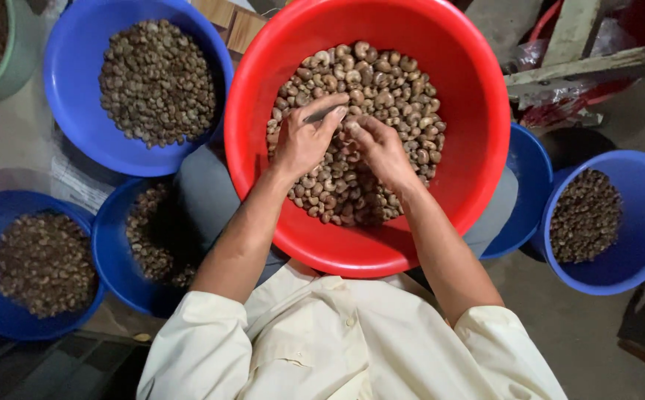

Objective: Manually processing nuts by using a small tool to peel or crack the outer shells

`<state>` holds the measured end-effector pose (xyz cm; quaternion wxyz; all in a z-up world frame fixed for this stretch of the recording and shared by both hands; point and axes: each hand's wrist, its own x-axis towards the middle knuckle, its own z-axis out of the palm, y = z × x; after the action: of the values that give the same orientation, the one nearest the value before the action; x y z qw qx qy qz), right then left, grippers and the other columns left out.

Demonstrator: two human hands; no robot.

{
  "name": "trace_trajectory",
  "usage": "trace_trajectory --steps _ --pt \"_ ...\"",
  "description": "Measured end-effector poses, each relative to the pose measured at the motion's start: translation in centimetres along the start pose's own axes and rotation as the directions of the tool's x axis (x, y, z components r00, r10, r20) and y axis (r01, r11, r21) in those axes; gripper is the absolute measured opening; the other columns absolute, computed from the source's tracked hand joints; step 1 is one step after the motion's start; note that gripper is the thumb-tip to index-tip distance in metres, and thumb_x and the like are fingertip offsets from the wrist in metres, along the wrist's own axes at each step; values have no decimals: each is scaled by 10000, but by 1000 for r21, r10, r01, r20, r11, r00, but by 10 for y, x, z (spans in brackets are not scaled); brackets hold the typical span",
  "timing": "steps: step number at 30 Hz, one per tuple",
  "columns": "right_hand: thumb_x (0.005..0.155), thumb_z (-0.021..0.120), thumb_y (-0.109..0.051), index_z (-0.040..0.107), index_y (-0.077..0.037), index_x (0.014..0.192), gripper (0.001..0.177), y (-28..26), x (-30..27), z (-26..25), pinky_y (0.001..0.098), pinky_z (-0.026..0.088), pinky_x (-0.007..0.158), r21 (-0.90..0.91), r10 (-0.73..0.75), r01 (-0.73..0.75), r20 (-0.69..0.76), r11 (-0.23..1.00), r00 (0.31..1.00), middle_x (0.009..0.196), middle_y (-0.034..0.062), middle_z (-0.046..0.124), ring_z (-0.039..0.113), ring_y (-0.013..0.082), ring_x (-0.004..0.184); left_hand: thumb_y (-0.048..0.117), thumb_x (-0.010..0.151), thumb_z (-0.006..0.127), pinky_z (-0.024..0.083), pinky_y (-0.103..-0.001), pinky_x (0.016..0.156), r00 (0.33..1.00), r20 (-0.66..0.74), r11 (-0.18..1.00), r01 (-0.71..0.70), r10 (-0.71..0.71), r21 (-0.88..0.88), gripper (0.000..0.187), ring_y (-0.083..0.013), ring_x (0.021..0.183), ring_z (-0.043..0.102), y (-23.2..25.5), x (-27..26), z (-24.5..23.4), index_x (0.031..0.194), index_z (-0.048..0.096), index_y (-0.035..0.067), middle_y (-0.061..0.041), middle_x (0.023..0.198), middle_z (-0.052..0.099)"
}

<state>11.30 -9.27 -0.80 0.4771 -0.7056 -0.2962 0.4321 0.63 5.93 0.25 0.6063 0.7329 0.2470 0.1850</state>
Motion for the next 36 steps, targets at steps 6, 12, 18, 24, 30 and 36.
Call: trace_trajectory --steps 6,12,18,24,30,36 --pt "1056 544 -179 593 -28 1343 328 16 1 -2 343 688 746 606 147 -28 -148 795 978 1075 146 743 790 213 845 131 1018 635 624 -463 878 992 82 991 -82 90 -103 211 -293 1024 744 20 -16 16 1191 755 113 -177 1138 751" --pt "1054 533 -154 567 -46 1408 372 -1 -6 2 366 685 794 609 55 40 -137 792 989 1087 110 722 781 210 900 87 1026 650 507 -520 1064 958 81 959 -265 274 -104 173 -369 1213 664 26 -19 14 1152 759 42 -199 1180 736" --pt "1044 583 -205 547 -24 1424 423 14 -4 -2 336 669 818 686 -5 81 -112 723 994 1160 183 739 783 244 971 79 1020 649 561 -497 983 980 27 979 -194 196 -70 203 -278 1077 713 17 -12 10 1183 770 68 -194 1061 770" --pt "1035 610 -190 540 -20 1415 422 10 -5 -4 324 667 829 745 2 84 -114 661 994 1157 163 756 784 222 975 146 1051 632 580 -529 927 976 101 966 -172 194 -191 203 -273 981 753 33 -12 3 1197 755 74 -179 1106 769" --pt "1024 633 -160 580 -56 1361 357 5 -7 -1 332 670 834 770 -9 100 -122 630 993 1140 148 754 785 243 979 146 1043 649 587 -489 929 978 60 945 -177 200 -277 195 -245 992 734 35 -11 1 1180 760 62 -187 1040 781" --pt "1006 661 -140 578 -47 1349 365 10 -4 -1 345 676 834 766 -29 122 -133 632 991 1134 153 746 784 268 978 153 1062 633 606 -455 877 978 61 943 -175 200 -284 215 -228 947 727 34 -11 1 1214 745 51 -198 958 776"
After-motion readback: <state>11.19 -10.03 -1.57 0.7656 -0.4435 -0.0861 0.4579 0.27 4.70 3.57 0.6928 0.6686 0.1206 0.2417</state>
